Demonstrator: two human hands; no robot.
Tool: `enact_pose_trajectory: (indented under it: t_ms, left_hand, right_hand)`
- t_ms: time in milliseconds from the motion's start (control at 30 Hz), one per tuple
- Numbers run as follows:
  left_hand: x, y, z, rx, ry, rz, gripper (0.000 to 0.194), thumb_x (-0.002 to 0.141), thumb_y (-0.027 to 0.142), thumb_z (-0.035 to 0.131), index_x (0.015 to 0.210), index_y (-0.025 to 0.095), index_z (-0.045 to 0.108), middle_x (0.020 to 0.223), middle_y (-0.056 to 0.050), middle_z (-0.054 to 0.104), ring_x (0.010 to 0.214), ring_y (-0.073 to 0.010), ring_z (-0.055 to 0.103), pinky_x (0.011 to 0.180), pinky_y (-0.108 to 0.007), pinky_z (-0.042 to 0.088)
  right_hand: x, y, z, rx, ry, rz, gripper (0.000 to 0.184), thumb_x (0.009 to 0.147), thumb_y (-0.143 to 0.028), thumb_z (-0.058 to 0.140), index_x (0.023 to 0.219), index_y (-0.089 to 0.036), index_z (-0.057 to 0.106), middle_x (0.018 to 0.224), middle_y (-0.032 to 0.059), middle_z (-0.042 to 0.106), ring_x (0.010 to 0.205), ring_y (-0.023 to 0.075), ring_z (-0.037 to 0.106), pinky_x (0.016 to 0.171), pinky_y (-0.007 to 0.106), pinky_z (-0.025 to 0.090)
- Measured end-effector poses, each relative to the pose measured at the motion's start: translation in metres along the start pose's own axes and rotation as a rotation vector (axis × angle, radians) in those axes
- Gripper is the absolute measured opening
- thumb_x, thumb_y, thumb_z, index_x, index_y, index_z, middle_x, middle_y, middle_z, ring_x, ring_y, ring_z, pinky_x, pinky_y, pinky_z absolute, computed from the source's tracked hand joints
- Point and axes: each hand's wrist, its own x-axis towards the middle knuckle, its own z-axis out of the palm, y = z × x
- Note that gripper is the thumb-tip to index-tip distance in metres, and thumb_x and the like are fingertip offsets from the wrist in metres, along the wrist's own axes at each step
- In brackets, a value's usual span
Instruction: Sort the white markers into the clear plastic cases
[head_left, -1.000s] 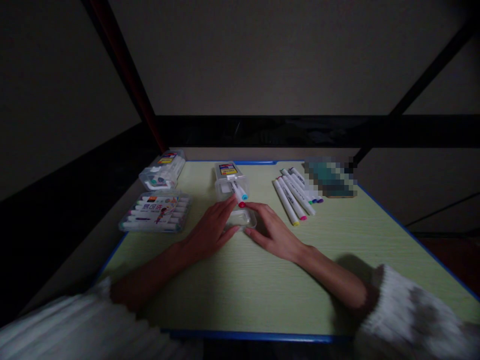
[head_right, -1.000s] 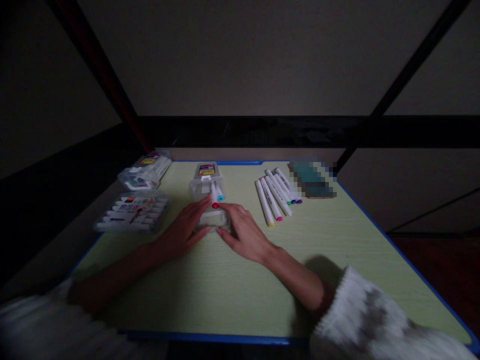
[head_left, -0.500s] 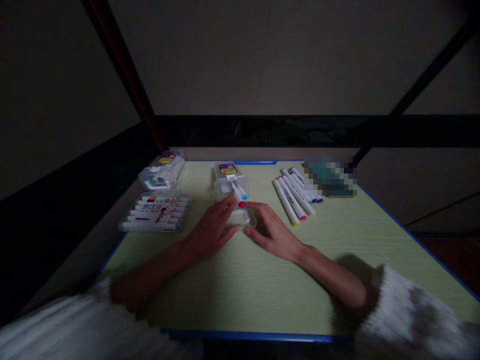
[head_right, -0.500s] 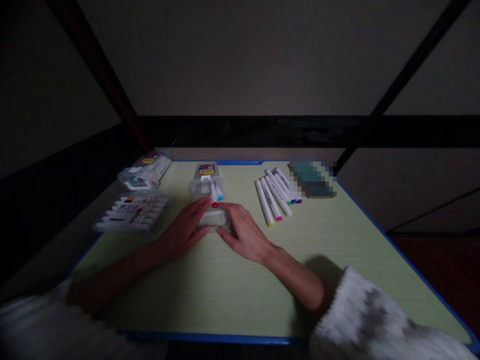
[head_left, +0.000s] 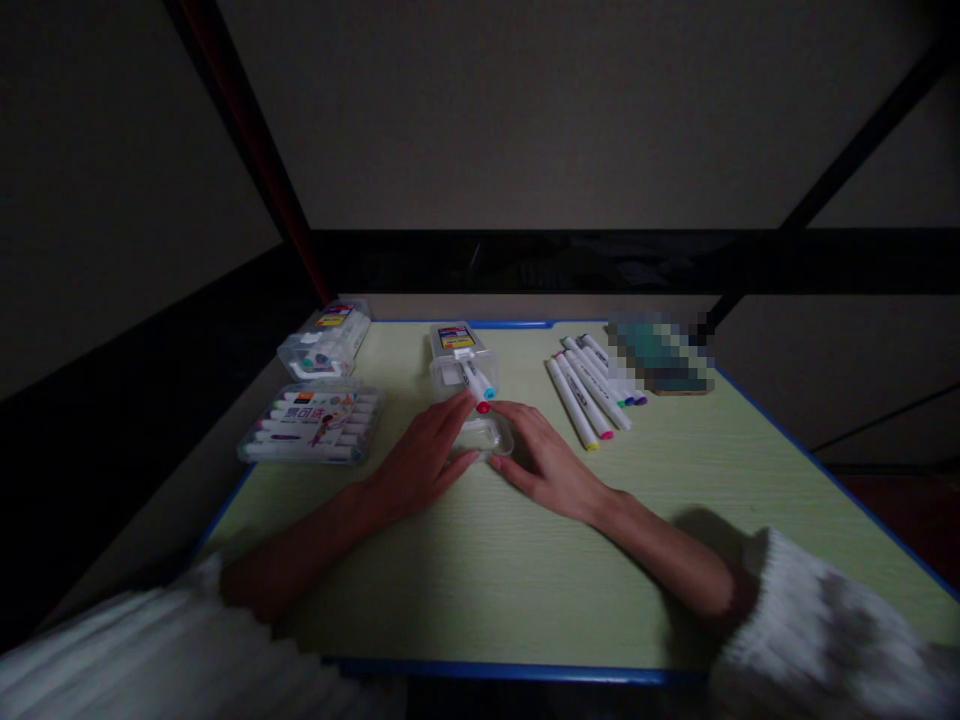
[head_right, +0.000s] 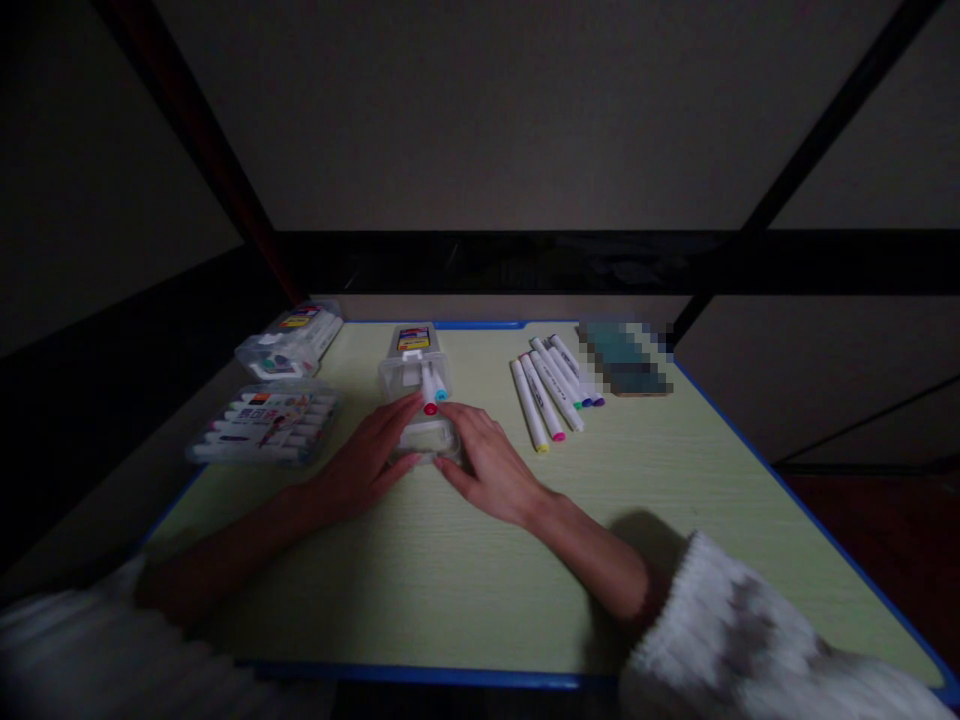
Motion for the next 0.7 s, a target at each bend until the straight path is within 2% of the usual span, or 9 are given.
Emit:
enact_pose_trajectory:
  t_ms: [700]
  left_hand:
    - [0.0002, -0.0006, 0.0004, 0.019, -0.005, 0.020, 0.053, 0.091, 0.032, 0.039, 0.137, 0.014, 0.022, 0.141, -0.017, 0.032, 0.128, -0.0266, 0.032, 0.104, -0.045, 0.030]
  right_hand:
    - [-0.0002, 0.0030, 0.0003, 0.025, 0.015, -0.056, 0.047, 0.082, -0.018, 0.052, 0.125, -0.018, 0.035, 0.122, 0.0117, 0.048, 0.116, 0.0231, 0.043, 0.099, 0.043, 0.036]
